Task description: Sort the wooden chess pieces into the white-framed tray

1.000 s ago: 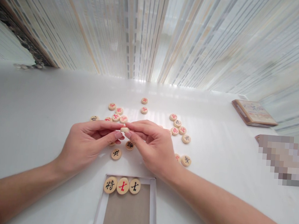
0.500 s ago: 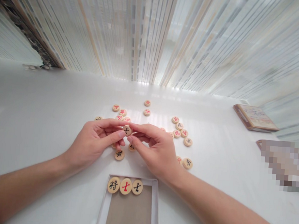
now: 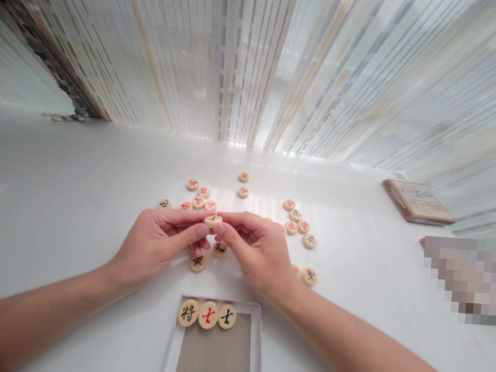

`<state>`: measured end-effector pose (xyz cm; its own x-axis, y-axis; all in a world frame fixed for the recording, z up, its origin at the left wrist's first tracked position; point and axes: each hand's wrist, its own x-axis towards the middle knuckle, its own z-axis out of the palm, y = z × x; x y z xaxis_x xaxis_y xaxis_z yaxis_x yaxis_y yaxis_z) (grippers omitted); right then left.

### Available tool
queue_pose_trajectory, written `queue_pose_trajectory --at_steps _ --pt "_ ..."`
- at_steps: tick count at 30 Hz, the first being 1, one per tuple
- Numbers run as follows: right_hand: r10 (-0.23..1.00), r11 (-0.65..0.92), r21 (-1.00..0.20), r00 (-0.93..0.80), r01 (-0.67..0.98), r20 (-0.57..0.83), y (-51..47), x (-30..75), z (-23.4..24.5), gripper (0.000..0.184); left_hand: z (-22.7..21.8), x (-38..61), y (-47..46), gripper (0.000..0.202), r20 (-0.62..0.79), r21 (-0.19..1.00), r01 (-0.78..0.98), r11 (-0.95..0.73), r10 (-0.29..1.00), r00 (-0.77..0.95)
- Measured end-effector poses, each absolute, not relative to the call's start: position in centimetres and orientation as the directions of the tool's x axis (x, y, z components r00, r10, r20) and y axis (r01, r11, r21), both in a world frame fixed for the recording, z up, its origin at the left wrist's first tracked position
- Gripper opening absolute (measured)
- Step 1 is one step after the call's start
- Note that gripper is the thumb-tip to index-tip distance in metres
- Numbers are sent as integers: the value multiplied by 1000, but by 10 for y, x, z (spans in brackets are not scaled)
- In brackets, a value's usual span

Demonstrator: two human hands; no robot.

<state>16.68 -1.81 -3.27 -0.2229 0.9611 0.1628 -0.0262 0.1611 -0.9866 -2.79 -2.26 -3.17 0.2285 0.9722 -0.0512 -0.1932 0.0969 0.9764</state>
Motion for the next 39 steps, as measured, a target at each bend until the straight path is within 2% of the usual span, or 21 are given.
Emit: queue_pose_trajectory --at_steps 7,12,21,26,32,39 --pt "952 148 -989 -270 -15 146 -17 167 -31 18 -28 -27 -23 11 -12 972 -226 61 977 212" --pt "953 156 -988 -263 8 148 -17 168 -30 21 -26 -25 -24 3 -16 982 -180 51 982 187" --pt "969 92 -993 -225 -74 107 -17 167 -30 15 -27 -28 -23 10 -27 988 -141 61 972 235" --pt "968 48 -993 -238 -111 74 -16 167 -30 19 -26 -28 -23 26 -58 973 -207 106 973 224" --pt "968 -9 -986 -251 -166 33 -15 166 -30 26 -24 -24 -24 21 -19 978 -197 70 969 247" --pt "974 -54 -994 -226 -91 -32 -16 168 -31 20 -34 -23 -29 21 56 987 -157 -21 973 224"
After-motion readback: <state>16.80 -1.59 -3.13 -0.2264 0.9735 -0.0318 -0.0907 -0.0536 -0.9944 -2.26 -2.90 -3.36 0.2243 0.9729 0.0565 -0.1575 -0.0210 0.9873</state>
